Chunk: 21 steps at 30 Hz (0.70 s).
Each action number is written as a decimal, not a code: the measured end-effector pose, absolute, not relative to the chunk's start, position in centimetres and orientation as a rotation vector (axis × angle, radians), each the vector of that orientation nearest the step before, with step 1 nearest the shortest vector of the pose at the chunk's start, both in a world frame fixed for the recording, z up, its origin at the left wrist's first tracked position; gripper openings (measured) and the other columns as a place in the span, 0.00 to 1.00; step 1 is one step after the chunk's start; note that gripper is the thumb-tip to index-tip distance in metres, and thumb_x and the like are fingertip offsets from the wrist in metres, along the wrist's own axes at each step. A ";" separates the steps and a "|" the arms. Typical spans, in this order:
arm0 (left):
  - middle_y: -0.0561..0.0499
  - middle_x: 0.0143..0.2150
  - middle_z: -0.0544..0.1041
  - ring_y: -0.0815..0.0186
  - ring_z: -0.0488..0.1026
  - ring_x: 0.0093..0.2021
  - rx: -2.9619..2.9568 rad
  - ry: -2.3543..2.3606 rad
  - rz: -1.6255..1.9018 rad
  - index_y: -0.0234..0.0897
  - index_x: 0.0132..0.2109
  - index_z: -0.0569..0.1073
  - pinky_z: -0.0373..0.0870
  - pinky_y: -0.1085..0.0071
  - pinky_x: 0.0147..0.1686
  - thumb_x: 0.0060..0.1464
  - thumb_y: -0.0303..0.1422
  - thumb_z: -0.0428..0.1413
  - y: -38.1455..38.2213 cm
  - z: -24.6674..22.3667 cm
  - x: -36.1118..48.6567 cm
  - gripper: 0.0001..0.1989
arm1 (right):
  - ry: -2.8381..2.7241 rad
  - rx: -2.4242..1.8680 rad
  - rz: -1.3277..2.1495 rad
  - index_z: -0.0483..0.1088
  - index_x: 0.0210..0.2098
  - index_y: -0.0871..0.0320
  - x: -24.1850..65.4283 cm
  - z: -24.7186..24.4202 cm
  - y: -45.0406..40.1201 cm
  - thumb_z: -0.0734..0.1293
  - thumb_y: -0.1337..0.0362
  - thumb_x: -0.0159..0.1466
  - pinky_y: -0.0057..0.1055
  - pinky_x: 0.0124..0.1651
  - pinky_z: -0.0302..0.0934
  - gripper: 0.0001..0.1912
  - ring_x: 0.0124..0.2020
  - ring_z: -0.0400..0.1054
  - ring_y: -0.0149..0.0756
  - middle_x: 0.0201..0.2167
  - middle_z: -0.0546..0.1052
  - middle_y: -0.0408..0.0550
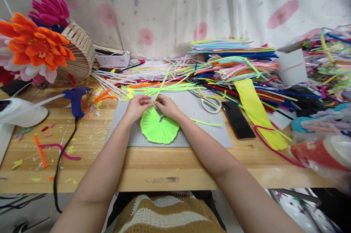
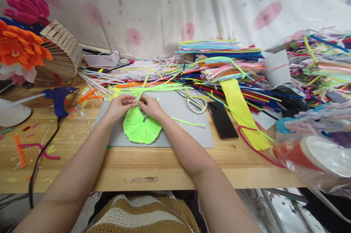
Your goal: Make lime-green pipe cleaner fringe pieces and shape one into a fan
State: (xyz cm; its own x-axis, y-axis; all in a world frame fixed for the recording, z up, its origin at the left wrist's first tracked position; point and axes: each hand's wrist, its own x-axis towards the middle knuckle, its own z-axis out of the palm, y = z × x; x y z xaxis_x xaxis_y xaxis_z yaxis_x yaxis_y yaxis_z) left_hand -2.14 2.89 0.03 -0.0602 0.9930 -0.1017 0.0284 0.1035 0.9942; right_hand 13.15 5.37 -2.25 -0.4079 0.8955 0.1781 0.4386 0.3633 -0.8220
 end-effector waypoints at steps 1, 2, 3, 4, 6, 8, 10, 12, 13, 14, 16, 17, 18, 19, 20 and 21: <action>0.53 0.24 0.74 0.69 0.69 0.26 1.123 1.310 1.157 0.33 0.33 0.73 0.65 0.71 0.30 0.24 0.32 0.67 2.9 0.1 -2.1 0.22 | -2.003 -1.156 0.921 0.64 0.28 0.58 13.1 -2.2 5.3 0.59 0.59 0.59 0.24 0.30 0.52 0.10 0.25 0.61 0.27 0.22 0.69 0.40; 0.53 0.24 0.74 0.69 0.69 0.26 1.117 1.298 1.147 0.33 0.33 0.73 0.65 0.71 0.31 0.24 0.33 0.67 2.8 0.1 -2.1 0.22 | -2.011 -1.159 0.908 0.64 0.28 0.58 13.1 -2.2 5.3 0.59 0.59 0.59 0.24 0.30 0.52 0.09 0.25 0.61 0.27 0.22 0.69 0.40; 0.53 0.24 0.74 0.69 0.69 0.26 1.110 1.289 1.133 0.33 0.33 0.73 0.65 0.71 0.31 0.25 0.33 0.67 2.8 0.2 -2.1 0.22 | -2.022 -1.161 0.893 0.64 0.28 0.58 13.1 -2.1 5.2 0.59 0.59 0.59 0.24 0.30 0.52 0.09 0.25 0.61 0.27 0.22 0.69 0.40; 0.53 0.24 0.74 0.69 0.69 0.26 1.106 1.285 1.119 0.33 0.34 0.73 0.65 0.71 0.31 0.25 0.32 0.67 2.9 0.2 -2.1 0.22 | -2.035 -1.160 0.875 0.64 0.28 0.58 13.1 -2.1 5.2 0.59 0.59 0.59 0.24 0.30 0.51 0.09 0.25 0.60 0.27 0.22 0.69 0.40; 0.53 0.24 0.74 0.69 0.69 0.26 1.120 1.294 1.096 0.33 0.34 0.73 0.64 0.70 0.32 0.26 0.31 0.66 2.9 0.2 -2.2 0.21 | -2.059 -1.162 0.843 0.65 0.28 0.58 13.1 -1.9 5.1 0.59 0.60 0.59 0.24 0.29 0.51 0.09 0.25 0.60 0.27 0.22 0.69 0.40; 0.53 0.24 0.73 0.68 0.69 0.26 1.190 1.332 1.096 0.33 0.34 0.72 0.64 0.70 0.32 0.29 0.30 0.64 2.9 0.1 -2.2 0.19 | -2.072 -1.177 0.822 0.65 0.28 0.58 13.1 -1.7 5.0 0.59 0.60 0.59 0.24 0.29 0.51 0.08 0.25 0.60 0.28 0.22 0.68 0.41; 0.53 0.25 0.74 0.67 0.70 0.27 1.348 1.417 1.111 0.35 0.34 0.73 0.64 0.70 0.33 0.32 0.28 0.62 2.8 -0.1 -2.1 0.16 | -2.068 -1.196 0.820 0.64 0.28 0.58 13.0 -1.6 4.9 0.59 0.61 0.59 0.24 0.29 0.50 0.08 0.25 0.59 0.28 0.22 0.68 0.40; 0.53 0.27 0.74 0.66 0.70 0.29 1.548 1.529 1.119 0.37 0.35 0.73 0.63 0.69 0.36 0.34 0.25 0.60 2.6 -0.2 -1.7 0.15 | -2.051 -1.210 0.841 0.64 0.27 0.58 12.9 -1.6 4.9 0.59 0.62 0.58 0.24 0.29 0.50 0.07 0.24 0.59 0.27 0.22 0.68 0.40; 0.53 0.28 0.74 0.65 0.70 0.30 1.637 1.582 1.124 0.39 0.35 0.73 0.63 0.69 0.37 0.35 0.24 0.59 2.5 -0.2 -1.5 0.15 | -2.037 -1.211 0.860 0.63 0.27 0.58 12.9 -1.6 4.9 0.59 0.62 0.58 0.24 0.29 0.50 0.07 0.24 0.59 0.27 0.22 0.67 0.40; 0.53 0.28 0.73 0.65 0.69 0.31 1.704 1.625 1.132 0.39 0.35 0.73 0.62 0.69 0.37 0.35 0.24 0.58 2.4 -0.3 -1.2 0.15 | -2.020 -1.211 0.881 0.63 0.27 0.58 12.9 -1.7 4.9 0.59 0.62 0.57 0.24 0.29 0.50 0.07 0.24 0.58 0.27 0.22 0.67 0.39; 0.52 0.29 0.72 0.64 0.69 0.33 1.772 1.671 1.155 0.40 0.35 0.72 0.62 0.69 0.38 0.36 0.23 0.57 2.2 -0.4 -0.7 0.14 | -1.980 -1.209 0.916 0.62 0.26 0.59 12.8 -1.8 5.0 0.60 0.62 0.57 0.24 0.29 0.50 0.07 0.24 0.58 0.26 0.21 0.67 0.39; 0.52 0.30 0.72 0.63 0.69 0.34 1.772 1.674 1.156 0.40 0.35 0.71 0.62 0.69 0.38 0.37 0.24 0.57 2.2 -0.5 -0.6 0.13 | -1.962 -1.206 0.928 0.62 0.26 0.59 12.8 -1.9 5.0 0.60 0.62 0.57 0.24 0.29 0.50 0.07 0.24 0.58 0.26 0.21 0.67 0.39; 0.51 0.31 0.72 0.63 0.69 0.35 1.753 1.663 1.144 0.39 0.35 0.71 0.61 0.69 0.38 0.38 0.25 0.56 2.2 -0.6 -0.5 0.12 | -1.949 -1.203 0.935 0.62 0.26 0.59 12.8 -2.0 5.1 0.60 0.62 0.57 0.24 0.29 0.50 0.07 0.24 0.59 0.26 0.22 0.67 0.39; 0.51 0.32 0.73 0.63 0.69 0.35 1.722 1.642 1.120 0.39 0.35 0.71 0.62 0.69 0.38 0.40 0.26 0.56 2.3 -0.8 -0.5 0.11 | -1.940 -1.199 0.938 0.63 0.27 0.59 12.8 -2.0 5.1 0.60 0.63 0.57 0.24 0.29 0.51 0.06 0.24 0.59 0.26 0.22 0.67 0.40; 0.50 0.32 0.73 0.63 0.69 0.34 1.698 1.623 1.096 0.38 0.35 0.70 0.62 0.68 0.37 0.41 0.27 0.55 2.4 -1.0 -0.6 0.10 | -1.936 -1.193 0.943 0.63 0.27 0.59 12.8 -2.0 5.1 0.60 0.63 0.57 0.24 0.29 0.51 0.06 0.24 0.59 0.26 0.23 0.67 0.40; 0.50 0.31 0.73 0.64 0.69 0.32 1.667 1.598 1.063 0.37 0.36 0.70 0.62 0.69 0.35 0.42 0.28 0.55 2.5 -1.2 -0.8 0.09 | -1.936 -1.185 0.947 0.63 0.27 0.60 12.9 -2.0 5.1 0.60 0.63 0.57 0.24 0.29 0.51 0.06 0.24 0.59 0.26 0.23 0.68 0.40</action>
State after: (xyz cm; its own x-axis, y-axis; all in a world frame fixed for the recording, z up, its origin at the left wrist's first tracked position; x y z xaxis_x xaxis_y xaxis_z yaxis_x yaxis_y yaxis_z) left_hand -0.81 2.53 -1.17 -0.0405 0.9884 0.1461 0.5162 -0.1045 0.8501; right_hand 12.89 5.06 -1.98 -0.3638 0.9165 0.1666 0.4310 0.3242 -0.8421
